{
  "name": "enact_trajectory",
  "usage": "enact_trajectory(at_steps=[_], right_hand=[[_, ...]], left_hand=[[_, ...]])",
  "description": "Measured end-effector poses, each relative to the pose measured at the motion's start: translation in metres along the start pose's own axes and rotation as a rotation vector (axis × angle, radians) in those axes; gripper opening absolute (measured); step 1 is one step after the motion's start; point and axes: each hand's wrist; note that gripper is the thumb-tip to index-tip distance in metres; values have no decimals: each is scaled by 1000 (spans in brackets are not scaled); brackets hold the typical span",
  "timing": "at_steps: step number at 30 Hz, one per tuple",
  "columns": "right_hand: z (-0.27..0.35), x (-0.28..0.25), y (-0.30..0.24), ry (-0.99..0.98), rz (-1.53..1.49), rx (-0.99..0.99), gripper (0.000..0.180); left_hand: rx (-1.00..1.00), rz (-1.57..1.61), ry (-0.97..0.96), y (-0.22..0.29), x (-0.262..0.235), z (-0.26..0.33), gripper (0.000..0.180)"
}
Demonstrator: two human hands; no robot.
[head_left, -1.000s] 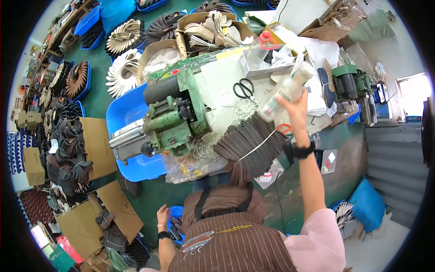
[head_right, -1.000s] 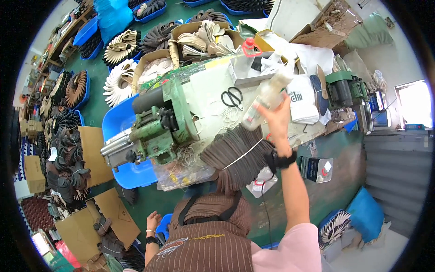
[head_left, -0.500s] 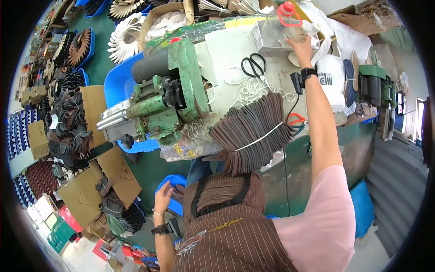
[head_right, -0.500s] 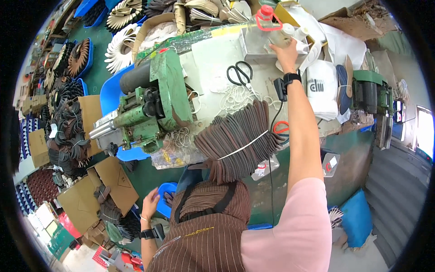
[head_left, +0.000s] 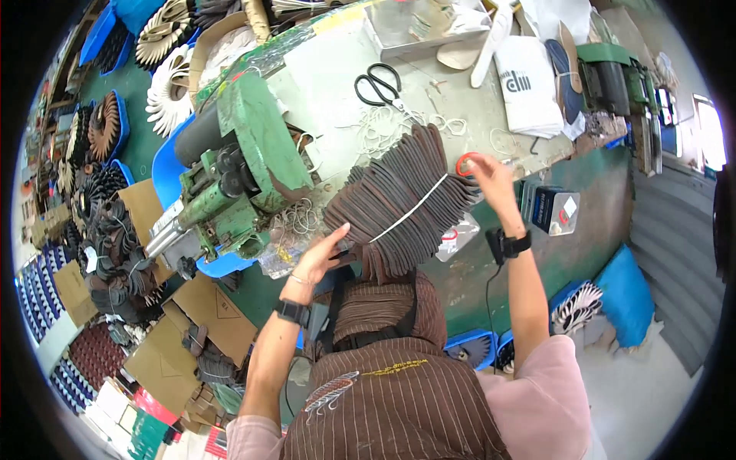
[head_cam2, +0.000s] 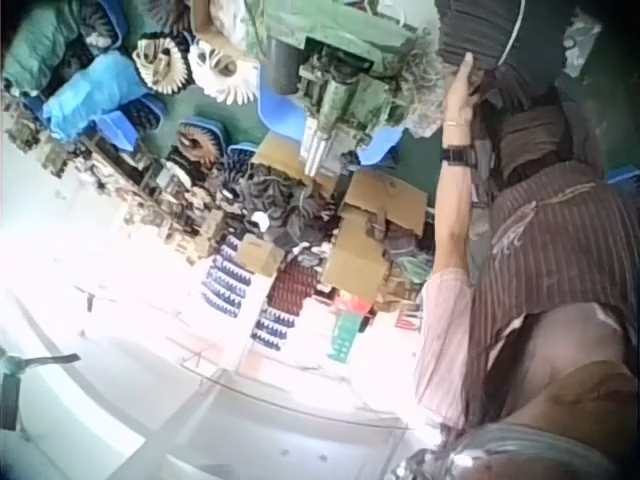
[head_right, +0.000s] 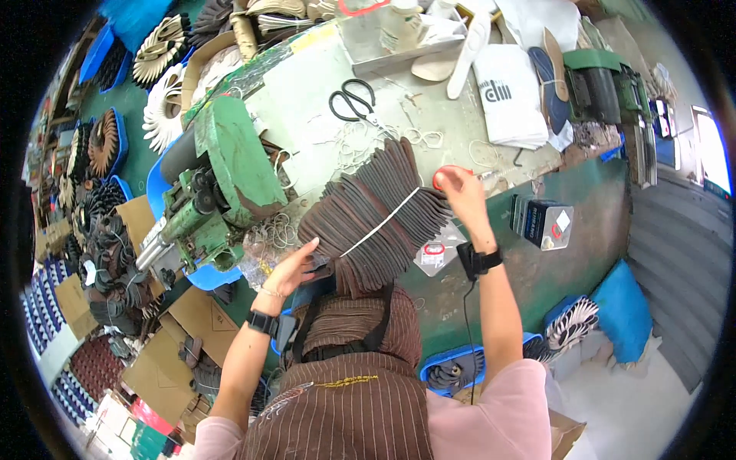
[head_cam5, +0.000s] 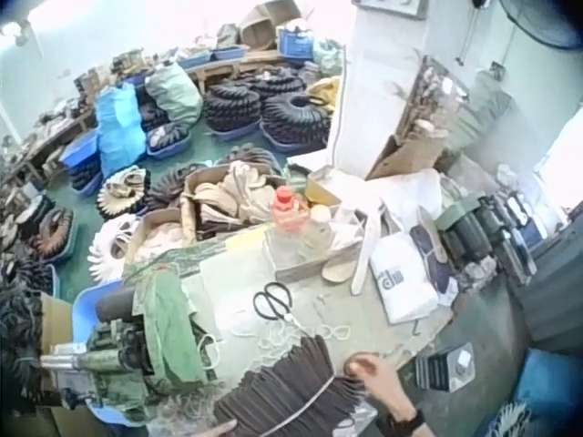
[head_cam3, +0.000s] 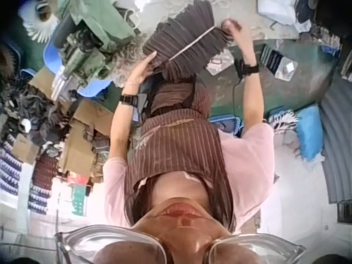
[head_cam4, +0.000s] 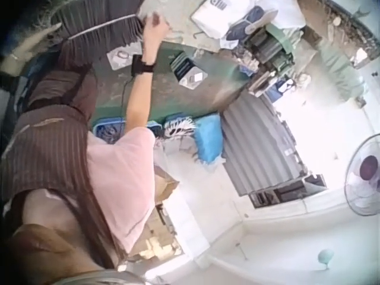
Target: Apply adhesive to shoe soles using a roller machine and then transport the processed components to another station in bins.
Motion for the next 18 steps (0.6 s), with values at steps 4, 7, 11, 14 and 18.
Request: enact_trajectory(at_steps=[4, 7, 11, 14, 18], right_hand=[[7, 36, 19, -66, -106, 4, 50], [3, 38, 3, -62, -33, 106, 53], [32, 0, -38, 8, -417, 72, 63], [44, -47, -53, -141, -808, -101, 74], [40, -82, -49, -442, -774, -27, 55]], left_hand=[[-71, 527, -418, -27, 4, -46, 65], [18, 651, -389, -17, 10, -48, 48], [418, 369, -294, 12, 26, 17, 57], [810, -198, 0, 3, 18, 43, 77], [1684, -459, 258, 4, 26, 52, 98]])
Point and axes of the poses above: each hand's wrist, its own z-axis away from the middle knuckle, its own x-axis out of the palm, y = z × x, and after that the axes turned 5 degrees about -z, right-handed
